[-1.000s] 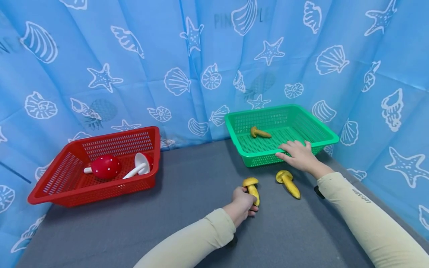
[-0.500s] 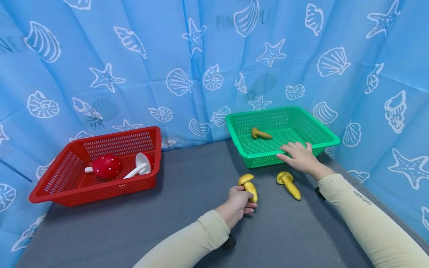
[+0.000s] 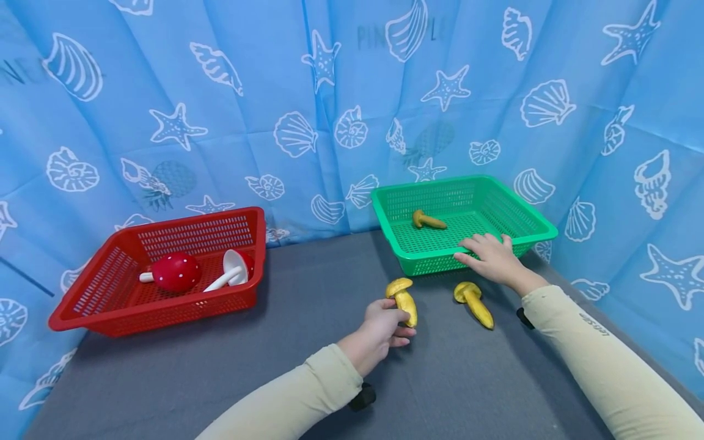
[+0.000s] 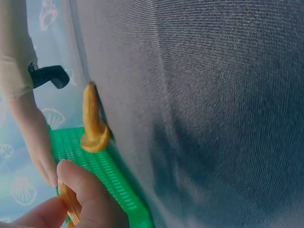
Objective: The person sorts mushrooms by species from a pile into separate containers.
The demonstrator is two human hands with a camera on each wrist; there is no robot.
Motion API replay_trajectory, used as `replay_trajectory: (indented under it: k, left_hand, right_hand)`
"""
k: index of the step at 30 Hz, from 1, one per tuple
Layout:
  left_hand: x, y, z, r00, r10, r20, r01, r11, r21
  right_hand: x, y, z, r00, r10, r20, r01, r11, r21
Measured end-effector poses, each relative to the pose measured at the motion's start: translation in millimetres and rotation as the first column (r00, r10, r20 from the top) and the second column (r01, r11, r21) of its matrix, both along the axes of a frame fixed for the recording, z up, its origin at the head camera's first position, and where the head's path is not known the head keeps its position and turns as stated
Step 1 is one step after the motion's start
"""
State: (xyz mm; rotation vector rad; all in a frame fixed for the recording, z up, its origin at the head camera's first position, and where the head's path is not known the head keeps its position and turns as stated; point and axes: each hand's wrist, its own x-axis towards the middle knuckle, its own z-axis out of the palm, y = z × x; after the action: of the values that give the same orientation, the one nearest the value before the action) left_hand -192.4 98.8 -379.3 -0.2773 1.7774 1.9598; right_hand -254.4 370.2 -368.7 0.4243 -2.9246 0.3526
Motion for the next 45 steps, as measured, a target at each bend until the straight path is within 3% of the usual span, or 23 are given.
replay_trajectory:
  k: [12,27,38,45]
  left_hand:
    - [-2.0,-8,14.5,1.000,-0.005,-0.001,0.005,1.000,0.028]
    - [-18.4,-8,37.0,0.999,-0.017,-0.040,0.019,0.999,0.043]
    - [-28.5,-2,45.2,0.998,-0.031,-0.053,0.034,0.998,0.057]
    - [-38.4,6,46.6,0.997,-0.004,-0.074,0.011,0.996,0.093]
  right_hand:
    - [-0.4,0,0.3,1.000,0.003,-0.002,-0.003,1.000,0.001]
    - [-2.4,1,-2.3,1.000,-0.005,-0.013,0.005,1.000,0.015]
    - [-3.1,3,-3.9,1.000,-0.001,-0.016,0.002,1.000,0.019]
    - [-3.3,2,-3.6,1.000,-0.004,-0.020,0.005,1.000,0.022]
